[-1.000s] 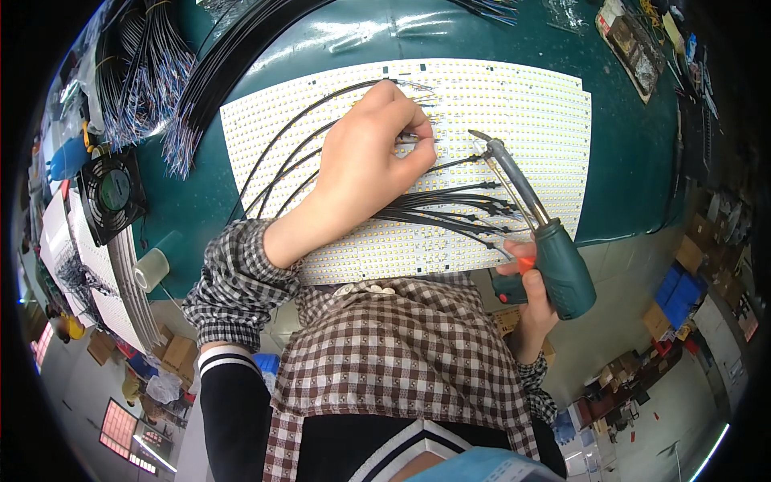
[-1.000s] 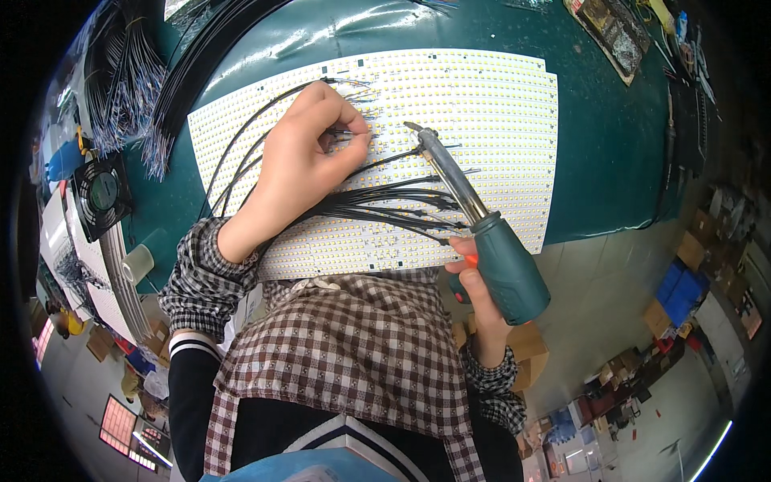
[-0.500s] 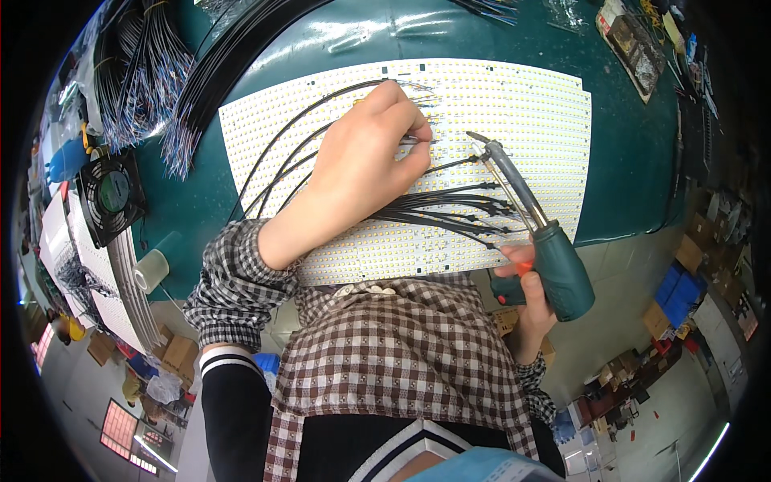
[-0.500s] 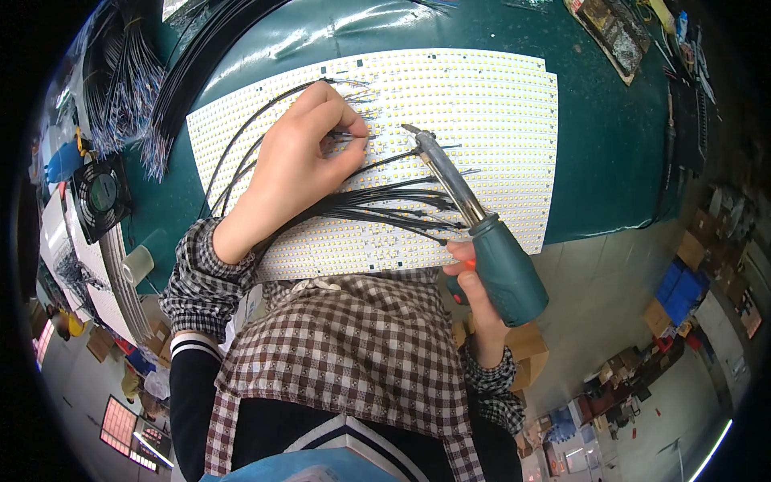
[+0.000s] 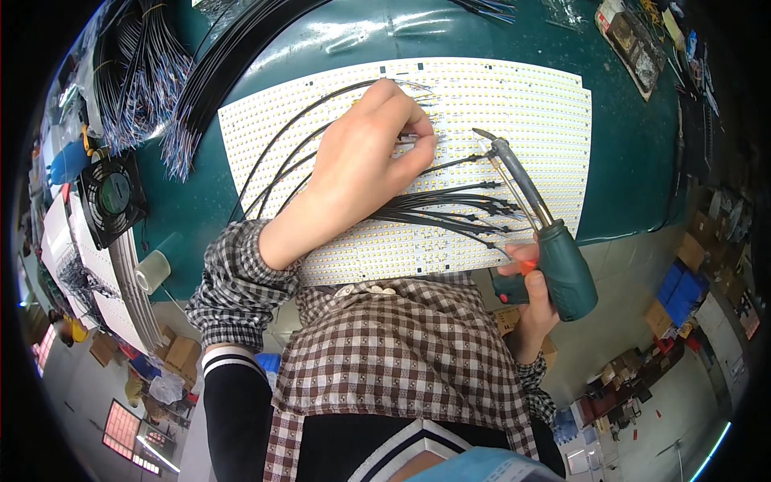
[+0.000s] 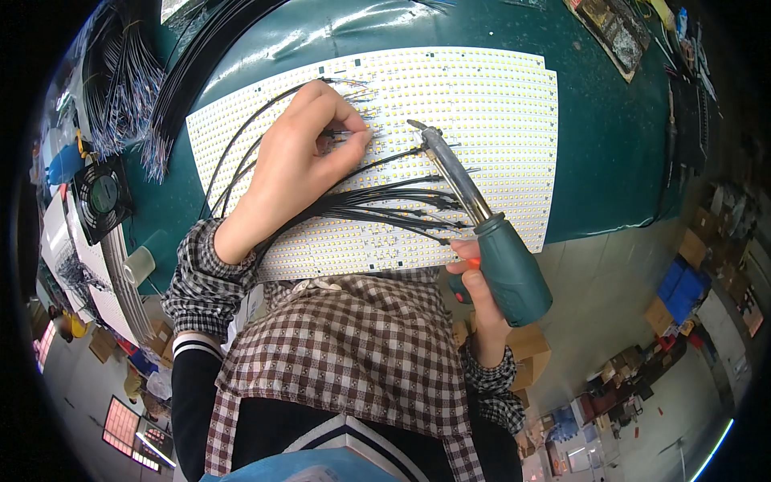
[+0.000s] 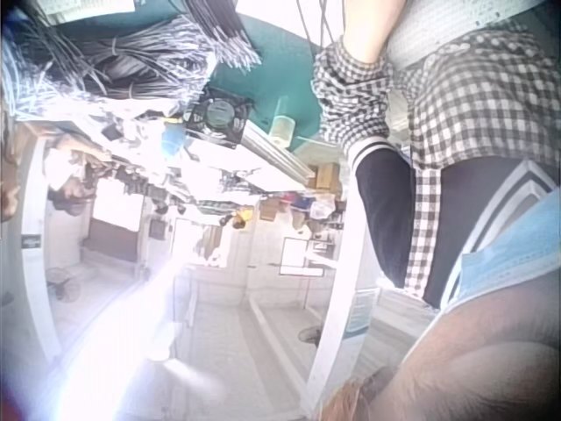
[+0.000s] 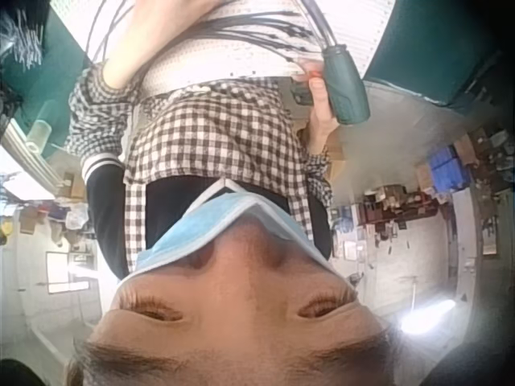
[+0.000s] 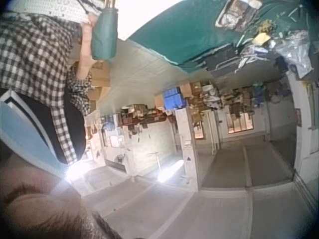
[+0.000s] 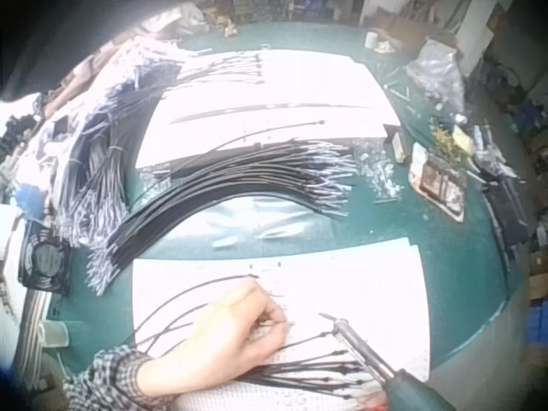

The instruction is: The person uses a soldering iron to attach black wires to a large LED panel. They hold the wires in place with one hand while applying the soldering iron with the other, working methodically across the panel's surface.

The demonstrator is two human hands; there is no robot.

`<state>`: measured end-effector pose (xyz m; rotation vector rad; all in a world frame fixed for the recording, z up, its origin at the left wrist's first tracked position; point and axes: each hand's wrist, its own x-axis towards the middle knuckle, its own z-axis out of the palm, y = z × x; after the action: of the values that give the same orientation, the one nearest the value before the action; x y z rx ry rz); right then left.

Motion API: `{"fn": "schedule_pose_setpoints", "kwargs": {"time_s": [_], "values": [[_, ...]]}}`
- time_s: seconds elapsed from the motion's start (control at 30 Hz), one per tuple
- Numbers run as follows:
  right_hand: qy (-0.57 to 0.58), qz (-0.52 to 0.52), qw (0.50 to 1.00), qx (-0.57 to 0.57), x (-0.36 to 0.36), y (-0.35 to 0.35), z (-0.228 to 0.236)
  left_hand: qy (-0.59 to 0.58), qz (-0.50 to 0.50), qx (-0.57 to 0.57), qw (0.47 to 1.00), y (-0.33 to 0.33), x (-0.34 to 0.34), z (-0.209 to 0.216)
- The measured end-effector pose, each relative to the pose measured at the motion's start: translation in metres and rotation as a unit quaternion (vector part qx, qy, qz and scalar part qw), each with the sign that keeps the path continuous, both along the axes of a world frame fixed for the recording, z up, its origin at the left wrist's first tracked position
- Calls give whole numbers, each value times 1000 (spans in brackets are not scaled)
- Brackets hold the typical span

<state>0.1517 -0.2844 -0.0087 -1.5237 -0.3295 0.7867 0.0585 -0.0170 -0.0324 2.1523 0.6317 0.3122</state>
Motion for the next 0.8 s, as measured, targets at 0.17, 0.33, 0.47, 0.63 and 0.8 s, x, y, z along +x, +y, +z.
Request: {"fn": "schedule_pose_setpoints", "kwargs": {"time_s": [0.17, 0.33, 0.47, 0.63, 0.8], "values": [[-3, 1, 1000, -7, 0, 1, 2, 21, -23, 3, 1000, 2, -5, 7], [-9, -2, 1000, -8, 1, 0, 3, 10, 34, -112, 993, 2, -6, 7], [-8, -5, 1000, -9, 1, 0, 3, -3, 18, -63, 998, 3, -5, 3], [-8, -7, 1000, -4, 1, 1, 3, 6, -52, 46, 998, 5, -6, 5], [-7, -11, 1000, -7, 0, 1, 3, -11, -64, 54, 996, 8, -6, 4]]}}
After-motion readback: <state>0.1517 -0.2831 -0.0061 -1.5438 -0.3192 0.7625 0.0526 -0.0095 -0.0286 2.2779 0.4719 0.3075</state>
